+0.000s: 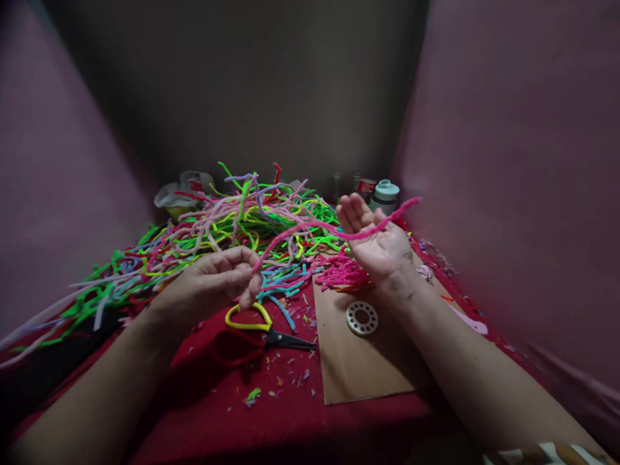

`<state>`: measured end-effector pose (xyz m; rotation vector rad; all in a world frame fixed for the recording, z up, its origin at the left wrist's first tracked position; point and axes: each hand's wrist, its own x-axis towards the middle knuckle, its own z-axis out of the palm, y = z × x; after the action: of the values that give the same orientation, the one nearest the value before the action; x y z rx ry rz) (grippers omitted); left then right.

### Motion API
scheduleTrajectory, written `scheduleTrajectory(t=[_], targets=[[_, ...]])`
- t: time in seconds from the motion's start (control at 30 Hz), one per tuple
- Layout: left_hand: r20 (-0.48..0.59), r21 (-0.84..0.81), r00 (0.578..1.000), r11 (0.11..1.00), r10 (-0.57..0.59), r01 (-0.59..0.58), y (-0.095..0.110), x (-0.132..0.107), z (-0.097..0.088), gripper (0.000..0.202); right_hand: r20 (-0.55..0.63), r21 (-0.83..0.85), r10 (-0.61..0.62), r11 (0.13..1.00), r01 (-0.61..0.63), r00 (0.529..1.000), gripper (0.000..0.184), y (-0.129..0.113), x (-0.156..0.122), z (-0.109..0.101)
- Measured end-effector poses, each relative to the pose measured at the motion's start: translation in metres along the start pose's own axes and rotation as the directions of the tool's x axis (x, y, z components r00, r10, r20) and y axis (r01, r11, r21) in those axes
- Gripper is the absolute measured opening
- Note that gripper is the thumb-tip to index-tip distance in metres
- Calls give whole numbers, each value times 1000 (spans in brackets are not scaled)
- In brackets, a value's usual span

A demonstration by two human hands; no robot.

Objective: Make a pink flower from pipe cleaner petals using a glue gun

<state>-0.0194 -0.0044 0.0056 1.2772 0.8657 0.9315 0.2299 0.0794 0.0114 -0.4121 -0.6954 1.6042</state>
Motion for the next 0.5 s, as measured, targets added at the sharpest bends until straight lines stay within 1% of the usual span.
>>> scheduleTrajectory(t=[0.07, 0.1, 0.13, 0.17, 0.2, 0.27, 0.33, 0.37, 0.43, 0.5], targets=[[-12, 21, 1000, 1000, 20, -20, 0, 1, 3, 16, 27, -78, 138, 988, -136, 990, 21, 15, -6, 0], [-19, 50, 1000, 999, 17, -16, 0, 1, 5, 15, 75, -148, 232, 964, -219, 970, 20, 24, -12, 1], [-24, 86, 1000, 996, 6, -4, 0, 2, 7, 15, 145, -258, 366, 911, -322, 919, 23, 33, -19, 3], [-29, 125, 1000, 992, -11, 14, -1, 2, 10, 14, 188, -352, 436, 866, -355, 880, 24, 42, -27, 5], [-37, 167, 999, 985, -27, 32, -2, 3, 13, 14, 214, -417, 428, 853, -314, 878, 22, 50, -35, 8], [-60, 253, 998, 966, -34, 48, -6, 5, 20, 13, 231, -516, 353, 835, -193, 907, 14, 62, -48, 13], [-74, 351, 997, 936, 7, 19, -11, 7, 26, 11, 232, -569, 276, 816, -100, 933, 15, 67, -55, 17], [-73, 402, 996, 916, 49, -16, -14, 9, 28, 9, 232, -587, 263, 806, -81, 937, 19, 68, -56, 18], [-56, 467, 989, 880, 133, -92, -18, 10, 31, 7, 226, -615, 275, 784, -82, 935, 24, 67, -57, 18], [-60, 488, 984, 864, 170, -119, -20, 11, 32, 8, 204, -628, 268, 773, -84, 942, 25, 64, -56, 18]])
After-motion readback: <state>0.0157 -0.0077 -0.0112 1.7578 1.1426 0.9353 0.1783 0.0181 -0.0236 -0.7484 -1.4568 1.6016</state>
